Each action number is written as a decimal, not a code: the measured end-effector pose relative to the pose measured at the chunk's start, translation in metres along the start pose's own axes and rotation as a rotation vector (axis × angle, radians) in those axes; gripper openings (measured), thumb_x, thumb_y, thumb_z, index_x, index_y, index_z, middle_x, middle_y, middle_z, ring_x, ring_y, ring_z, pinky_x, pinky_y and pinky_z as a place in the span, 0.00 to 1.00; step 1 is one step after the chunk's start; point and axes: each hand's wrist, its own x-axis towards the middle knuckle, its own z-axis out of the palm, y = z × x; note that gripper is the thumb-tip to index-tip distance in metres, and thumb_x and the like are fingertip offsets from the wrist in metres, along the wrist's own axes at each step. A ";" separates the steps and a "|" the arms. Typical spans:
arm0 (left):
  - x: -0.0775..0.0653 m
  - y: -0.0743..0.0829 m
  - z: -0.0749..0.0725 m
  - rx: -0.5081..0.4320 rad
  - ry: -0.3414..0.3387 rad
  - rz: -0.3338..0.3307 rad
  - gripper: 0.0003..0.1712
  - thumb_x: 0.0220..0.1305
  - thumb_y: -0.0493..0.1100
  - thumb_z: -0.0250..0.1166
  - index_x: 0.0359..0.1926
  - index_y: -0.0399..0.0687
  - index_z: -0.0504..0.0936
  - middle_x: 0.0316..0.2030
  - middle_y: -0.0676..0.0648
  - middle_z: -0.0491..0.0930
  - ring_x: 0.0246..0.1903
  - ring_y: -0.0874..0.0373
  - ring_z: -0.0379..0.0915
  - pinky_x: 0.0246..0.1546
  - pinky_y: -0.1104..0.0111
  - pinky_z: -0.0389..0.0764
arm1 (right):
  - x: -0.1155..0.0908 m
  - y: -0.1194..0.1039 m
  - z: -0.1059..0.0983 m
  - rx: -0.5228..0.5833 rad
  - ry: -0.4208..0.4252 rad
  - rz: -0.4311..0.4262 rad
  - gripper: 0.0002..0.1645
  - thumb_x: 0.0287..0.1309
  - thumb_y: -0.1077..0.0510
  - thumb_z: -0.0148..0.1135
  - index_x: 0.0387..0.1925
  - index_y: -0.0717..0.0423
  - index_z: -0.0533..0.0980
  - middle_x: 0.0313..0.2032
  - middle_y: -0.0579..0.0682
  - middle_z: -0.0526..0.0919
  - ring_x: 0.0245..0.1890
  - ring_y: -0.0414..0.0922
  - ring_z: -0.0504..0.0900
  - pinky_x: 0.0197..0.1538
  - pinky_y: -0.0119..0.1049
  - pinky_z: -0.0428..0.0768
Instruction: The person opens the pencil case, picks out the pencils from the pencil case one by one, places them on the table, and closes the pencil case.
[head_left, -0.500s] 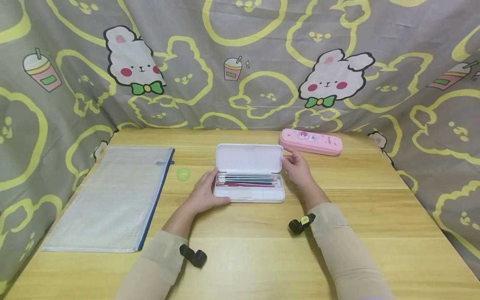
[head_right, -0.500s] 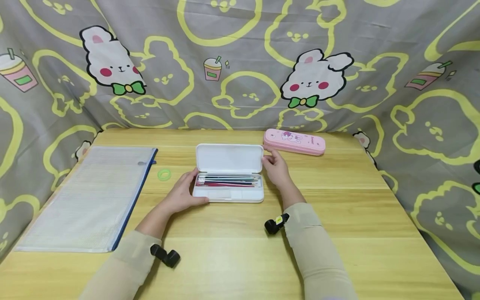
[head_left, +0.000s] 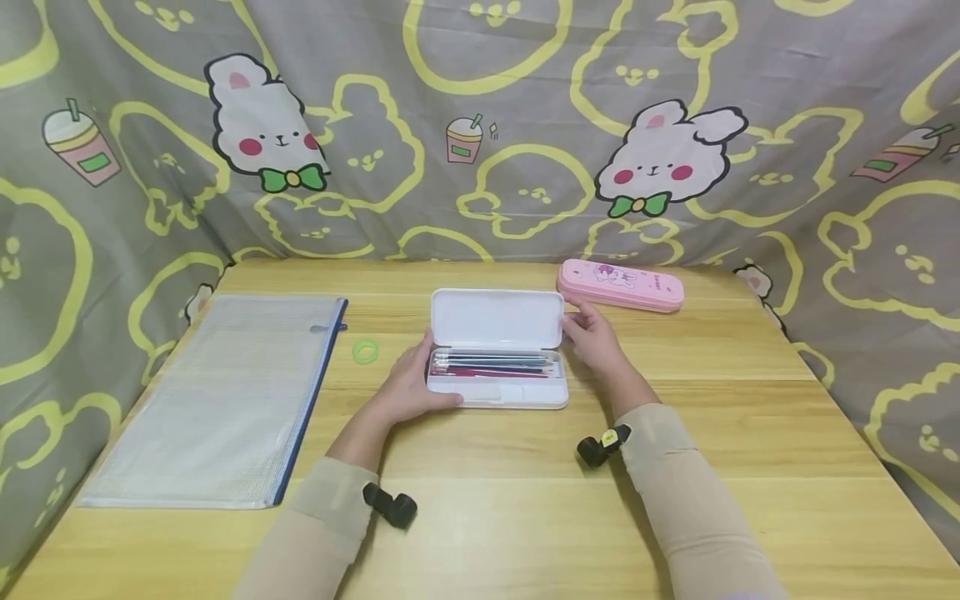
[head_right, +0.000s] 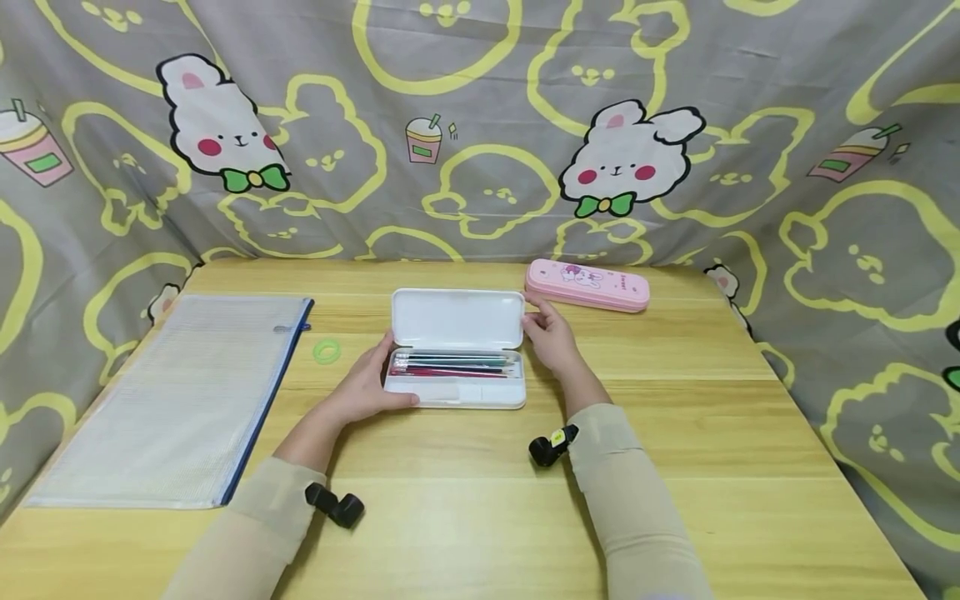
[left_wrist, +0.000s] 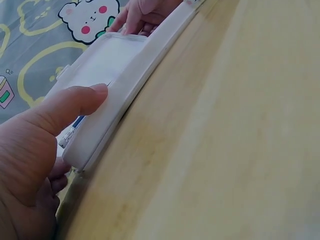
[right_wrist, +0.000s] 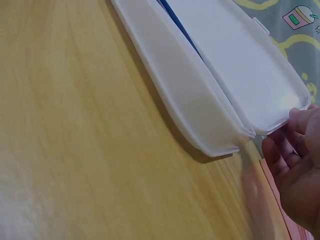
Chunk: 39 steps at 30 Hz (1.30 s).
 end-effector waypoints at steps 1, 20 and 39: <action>0.000 0.000 0.000 -0.011 -0.001 -0.002 0.76 0.40 0.55 0.79 0.78 0.42 0.37 0.76 0.36 0.48 0.75 0.39 0.46 0.74 0.47 0.52 | 0.001 0.000 0.000 -0.006 -0.003 0.004 0.29 0.71 0.62 0.51 0.71 0.50 0.64 0.52 0.66 0.78 0.37 0.35 0.77 0.40 0.25 0.78; 0.004 0.001 0.001 -0.104 -0.037 -0.029 0.76 0.39 0.52 0.81 0.78 0.44 0.37 0.79 0.42 0.37 0.77 0.44 0.35 0.76 0.51 0.45 | 0.005 -0.001 0.003 -0.043 -0.005 0.068 0.29 0.72 0.61 0.48 0.72 0.49 0.62 0.52 0.62 0.77 0.36 0.37 0.75 0.42 0.26 0.78; 0.003 0.001 0.000 -0.101 -0.048 -0.053 0.76 0.40 0.53 0.81 0.78 0.45 0.36 0.79 0.42 0.36 0.78 0.44 0.34 0.76 0.50 0.45 | 0.008 -0.006 0.005 -0.051 -0.019 0.158 0.31 0.73 0.57 0.48 0.74 0.44 0.59 0.56 0.59 0.75 0.41 0.41 0.74 0.45 0.28 0.77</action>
